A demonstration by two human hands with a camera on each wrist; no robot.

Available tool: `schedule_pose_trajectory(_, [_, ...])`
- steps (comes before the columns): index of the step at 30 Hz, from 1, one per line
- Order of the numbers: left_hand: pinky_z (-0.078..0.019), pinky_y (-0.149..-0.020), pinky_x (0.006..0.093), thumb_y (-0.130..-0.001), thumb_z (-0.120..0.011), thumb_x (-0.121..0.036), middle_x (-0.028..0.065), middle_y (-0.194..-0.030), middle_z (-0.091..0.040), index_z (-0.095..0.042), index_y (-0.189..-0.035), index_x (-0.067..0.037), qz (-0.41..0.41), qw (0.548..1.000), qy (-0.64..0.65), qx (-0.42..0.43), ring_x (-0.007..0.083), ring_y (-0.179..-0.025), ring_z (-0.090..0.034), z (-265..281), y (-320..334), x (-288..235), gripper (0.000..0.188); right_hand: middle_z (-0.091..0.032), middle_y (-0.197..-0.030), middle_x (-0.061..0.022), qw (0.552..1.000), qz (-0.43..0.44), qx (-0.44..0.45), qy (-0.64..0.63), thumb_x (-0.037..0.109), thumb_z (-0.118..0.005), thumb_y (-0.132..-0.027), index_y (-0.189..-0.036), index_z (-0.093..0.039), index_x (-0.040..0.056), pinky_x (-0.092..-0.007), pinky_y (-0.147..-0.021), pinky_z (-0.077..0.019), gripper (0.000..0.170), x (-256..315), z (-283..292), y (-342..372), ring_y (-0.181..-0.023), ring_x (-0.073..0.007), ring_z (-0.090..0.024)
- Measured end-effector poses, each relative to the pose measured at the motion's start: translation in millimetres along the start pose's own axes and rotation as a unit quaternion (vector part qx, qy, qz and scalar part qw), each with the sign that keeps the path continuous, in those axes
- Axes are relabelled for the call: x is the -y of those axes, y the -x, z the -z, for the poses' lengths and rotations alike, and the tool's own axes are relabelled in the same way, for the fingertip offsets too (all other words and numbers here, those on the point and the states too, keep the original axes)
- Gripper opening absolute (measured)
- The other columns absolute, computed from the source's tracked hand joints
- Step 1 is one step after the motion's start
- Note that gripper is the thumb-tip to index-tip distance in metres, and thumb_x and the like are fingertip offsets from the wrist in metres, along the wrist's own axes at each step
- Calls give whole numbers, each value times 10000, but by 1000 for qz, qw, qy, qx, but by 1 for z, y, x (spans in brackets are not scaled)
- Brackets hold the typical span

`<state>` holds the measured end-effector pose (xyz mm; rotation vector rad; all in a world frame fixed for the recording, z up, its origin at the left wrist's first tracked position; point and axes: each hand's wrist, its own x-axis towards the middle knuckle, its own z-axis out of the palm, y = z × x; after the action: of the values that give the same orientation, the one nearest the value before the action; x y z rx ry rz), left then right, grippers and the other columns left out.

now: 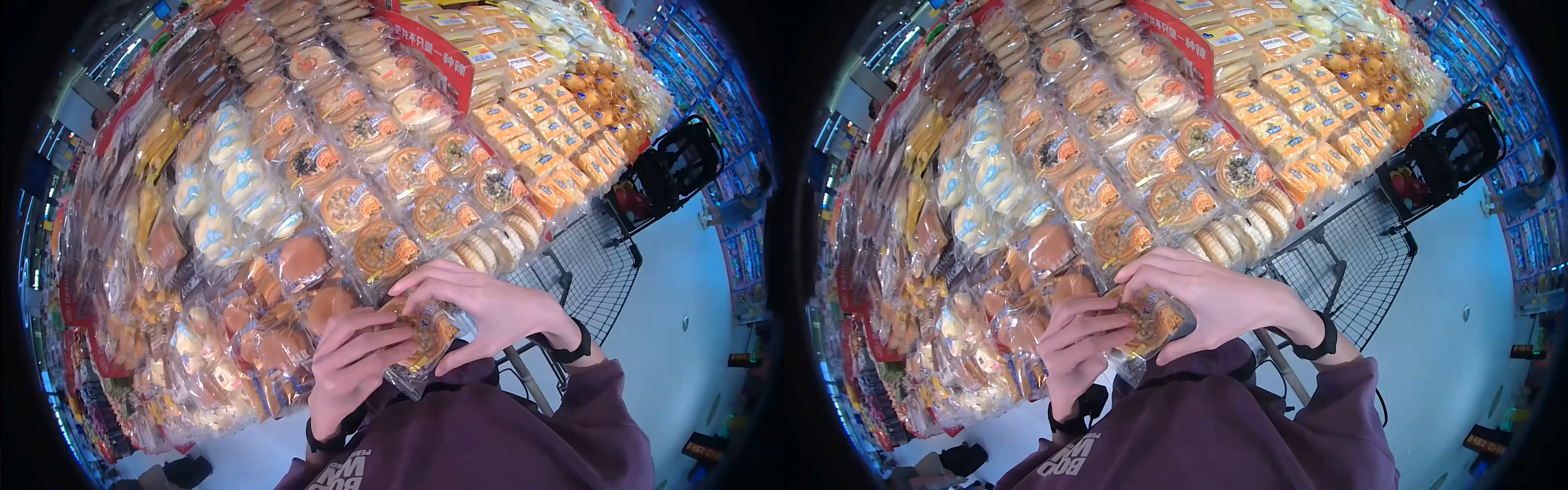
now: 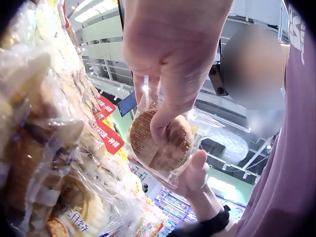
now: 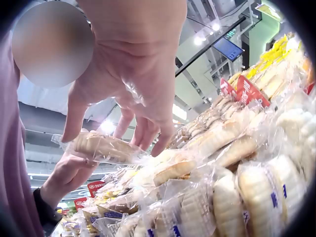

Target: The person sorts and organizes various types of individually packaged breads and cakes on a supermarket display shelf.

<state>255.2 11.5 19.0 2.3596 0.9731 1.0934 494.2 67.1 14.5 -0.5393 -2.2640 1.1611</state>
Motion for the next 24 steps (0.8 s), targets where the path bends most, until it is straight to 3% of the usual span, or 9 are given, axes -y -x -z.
schedule_pose_trajectory(5, [-502, -947, 419, -687, -709, -35, -2, -1106, -723, -773, -967, -120, -31, 998, -39, 26, 246, -1121, -626, -18, -8, 1, 299, -549, -1257, -117, 998, 11, 10, 68, 212, -872, -637, -1211, -507, 62, -419, -1004, -406, 696, -5, 10, 10, -1182, -326, -518])
schedule_pose_trajectory(8, [-492, -970, 429, -697, -762, -30, 61, -1173, -705, -746, -1021, -87, -16, 995, -93, -37, 295, -1158, -619, -30, -14, -5, 330, -568, -1276, -107, 992, 40, -35, 118, 228, -864, -655, -1179, -532, 83, -424, -974, -425, 637, -13, 26, 17, -1167, -310, -543])
schedule_pose_trajectory(11, [-483, -983, 438, -711, -814, -41, 137, -1227, -675, -710, -1076, -41, 59, 981, -61, -177, 340, -1177, -612, -39, -20, -13, 380, -570, -1176, -113, 986, 19, -58, 154, 222, -842, -645, -1197, -534, 50, -408, -993, -413, 655, -5, 68, 12, -1144, -311, -531])
schedule_pose_trajectory(12, [-477, -988, 434, -729, -819, -30, 183, -1241, -659, -688, -1097, -5, 66, 981, -59, -174, 354, -1169, -616, -37, -17, -10, 392, -574, -1179, -114, 976, 19, -83, 202, 230, -846, -649, -1202, -543, 51, -406, -1004, -406, 655, -12, 81, 11, -1155, -307, -528])
schedule_pose_trajectory(15, [-476, -986, 426, -732, -790, 12, 172, -1232, -665, -699, -1075, -9, 94, 980, -45, -171, 354, -1163, -618, -35, -12, -5, 356, -575, -1219, -115, 936, -36, -116, 331, 245, -853, -660, -1237, -545, 62, -412, -1044, -386, 679, -42, 122, 2, -1199, -303, -515])
schedule_pose_trajectory(17, [-490, -946, 413, -739, -762, 44, 162, -1190, -681, -721, -1008, -9, 93, 981, -57, -159, 342, -1115, -637, -33, -11, -8, 277, -573, -1211, -113, 906, -26, -118, 406, 250, -855, -663, -1253, -532, 84, -425, -1059, -380, 693, -70, 141, -5, -1208, -315, -512])
schedule_pose_trajectory(21, [-513, -875, 383, -740, -748, 58, 151, -1150, -692, -736, -957, -17, 94, 983, -54, -146, 320, -1070, -652, -31, -6, -10, 230, -566, -1212, -114, 894, -49, -68, 440, 226, -864, -664, -1208, -513, 94, -445, -1056, -378, 661, -98, 157, -21, -1212, -326, -506])
schedule_pose_trajectory(24, [-523, -842, 367, -735, -742, 65, 146, -1142, -695, -741, -940, -26, 102, 984, -52, -138, 313, -1058, -656, -30, -3, -9, 224, -573, -1212, -127, 928, -57, -26, 367, 221, -860, -688, -1190, -508, 76, -443, -1030, -410, 629, -121, 157, -27, -1199, -346, -511])
